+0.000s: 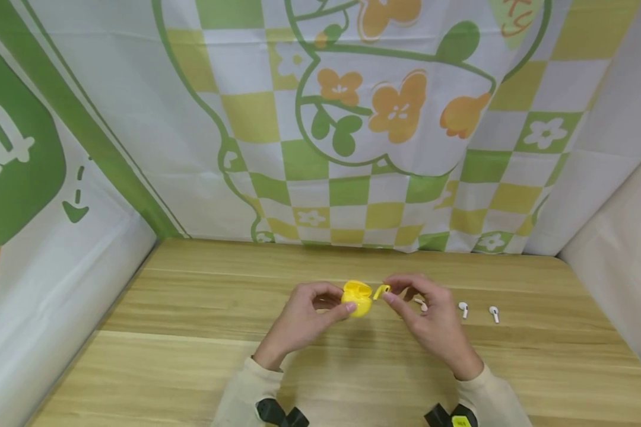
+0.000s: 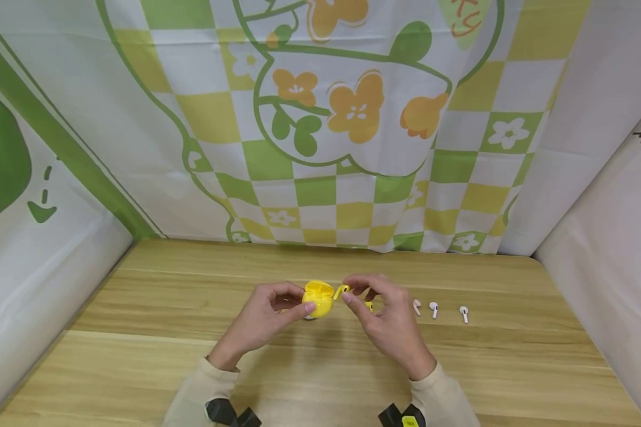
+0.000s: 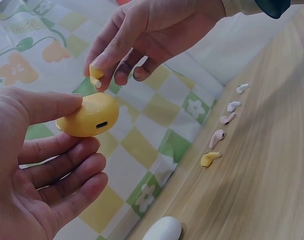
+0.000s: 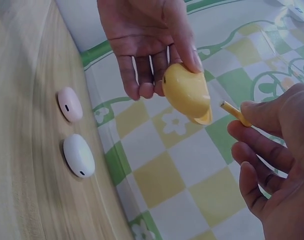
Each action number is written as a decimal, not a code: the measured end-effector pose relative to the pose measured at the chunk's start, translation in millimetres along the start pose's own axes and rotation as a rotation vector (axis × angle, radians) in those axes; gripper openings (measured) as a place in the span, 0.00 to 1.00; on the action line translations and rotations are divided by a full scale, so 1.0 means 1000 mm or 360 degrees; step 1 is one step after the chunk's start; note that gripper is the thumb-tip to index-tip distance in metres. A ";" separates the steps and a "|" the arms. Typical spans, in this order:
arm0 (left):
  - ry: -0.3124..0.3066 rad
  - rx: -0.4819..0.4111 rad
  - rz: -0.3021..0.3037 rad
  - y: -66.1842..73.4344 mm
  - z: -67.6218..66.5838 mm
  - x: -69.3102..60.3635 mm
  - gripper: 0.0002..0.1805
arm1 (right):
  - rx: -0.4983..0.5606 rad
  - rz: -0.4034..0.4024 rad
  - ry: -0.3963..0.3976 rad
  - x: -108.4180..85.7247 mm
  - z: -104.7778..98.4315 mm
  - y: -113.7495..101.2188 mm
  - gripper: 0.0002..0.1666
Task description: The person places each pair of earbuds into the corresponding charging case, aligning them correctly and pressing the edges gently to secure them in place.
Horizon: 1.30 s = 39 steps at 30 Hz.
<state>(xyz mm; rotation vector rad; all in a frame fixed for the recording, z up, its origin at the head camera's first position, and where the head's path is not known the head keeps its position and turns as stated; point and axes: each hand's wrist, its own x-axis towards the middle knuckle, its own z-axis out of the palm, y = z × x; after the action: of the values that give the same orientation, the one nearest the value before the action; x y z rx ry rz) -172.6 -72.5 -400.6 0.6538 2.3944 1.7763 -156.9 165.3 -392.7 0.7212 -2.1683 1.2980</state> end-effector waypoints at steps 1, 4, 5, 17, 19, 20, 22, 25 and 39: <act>-0.0006 0.0004 0.0002 0.000 0.000 0.000 0.13 | 0.0000 -0.0020 0.0002 0.000 0.001 0.000 0.17; -0.0022 0.0013 0.0009 0.000 0.001 0.000 0.13 | -0.0012 -0.0082 0.0012 0.000 0.004 0.001 0.18; -0.0026 0.0015 0.0008 0.000 0.001 0.000 0.13 | -0.0016 -0.0096 0.0017 0.000 0.004 0.001 0.18; -0.0040 0.0024 0.0022 0.003 0.004 -0.001 0.13 | -0.0007 -0.0147 0.0034 -0.004 0.014 0.002 0.19; -0.0045 0.0030 0.0023 0.002 0.005 0.000 0.13 | -0.0003 -0.0140 0.0023 -0.004 0.014 0.001 0.19; -0.0046 0.0037 0.0022 0.002 0.005 0.000 0.13 | -0.0005 -0.0142 0.0017 -0.004 0.015 0.001 0.19; -0.0048 0.0044 0.0015 0.001 0.005 0.000 0.13 | -0.0011 -0.0144 -0.0001 -0.004 0.015 0.001 0.20; -0.0051 0.0032 0.0012 0.001 0.005 0.000 0.14 | -0.0015 -0.0158 -0.0036 -0.005 0.017 0.002 0.20; -0.0038 -0.0015 0.0009 -0.002 0.004 0.001 0.14 | -0.0028 -0.0107 -0.0129 -0.005 0.016 -0.002 0.19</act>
<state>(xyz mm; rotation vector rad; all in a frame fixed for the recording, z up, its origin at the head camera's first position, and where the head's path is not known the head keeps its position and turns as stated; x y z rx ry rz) -172.3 -69.3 -403.3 0.6773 2.3697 1.7709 -154.6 150.6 -401.2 0.8457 -2.1968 1.2342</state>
